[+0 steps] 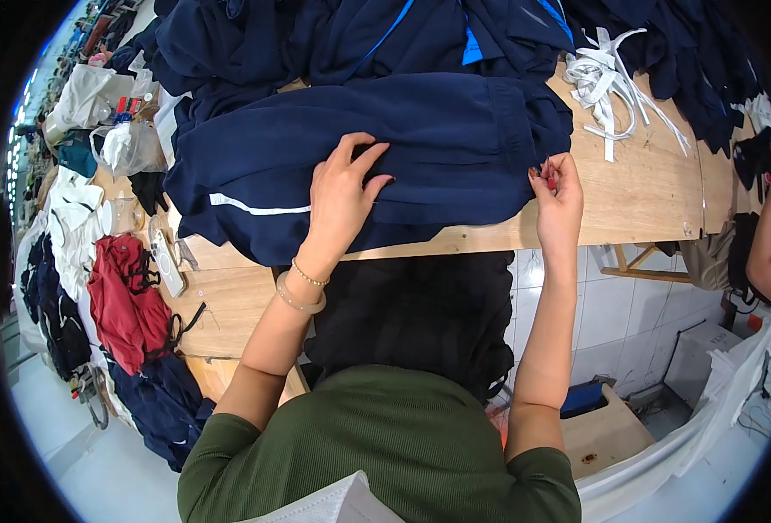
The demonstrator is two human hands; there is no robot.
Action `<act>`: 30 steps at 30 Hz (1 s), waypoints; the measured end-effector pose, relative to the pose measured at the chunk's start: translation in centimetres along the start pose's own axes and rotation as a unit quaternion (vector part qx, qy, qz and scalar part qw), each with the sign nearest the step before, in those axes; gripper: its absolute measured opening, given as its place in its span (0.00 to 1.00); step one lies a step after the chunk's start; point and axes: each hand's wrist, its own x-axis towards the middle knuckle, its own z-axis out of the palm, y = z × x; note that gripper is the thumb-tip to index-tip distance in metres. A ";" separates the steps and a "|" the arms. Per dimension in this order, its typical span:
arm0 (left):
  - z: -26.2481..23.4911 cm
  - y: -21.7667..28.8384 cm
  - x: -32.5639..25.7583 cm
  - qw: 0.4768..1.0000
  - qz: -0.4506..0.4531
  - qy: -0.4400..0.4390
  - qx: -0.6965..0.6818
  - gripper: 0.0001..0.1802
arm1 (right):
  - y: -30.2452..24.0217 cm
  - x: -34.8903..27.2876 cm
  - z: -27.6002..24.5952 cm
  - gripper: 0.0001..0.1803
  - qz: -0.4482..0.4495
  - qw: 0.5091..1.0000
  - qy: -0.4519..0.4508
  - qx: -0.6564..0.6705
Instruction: The recorder is using thread snippers to remove loose threads from dark blue trousers and inspecting the garment for quality.
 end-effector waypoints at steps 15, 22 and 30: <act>0.0 -1.5 -0.3 0.986 -0.106 -0.052 -0.115 0.23 | 1.2 0.5 0.6 0.11 0.013 0.992 0.001 -0.129; -10.6 -4.1 -3.1 0.951 -0.108 0.227 -0.180 0.09 | 1.6 0.8 -0.7 0.11 -0.015 0.999 0.000 -0.034; -11.6 -16.0 -10.3 0.847 -0.388 0.196 -0.305 0.16 | 0.3 2.3 -0.6 0.08 0.009 0.999 0.014 0.048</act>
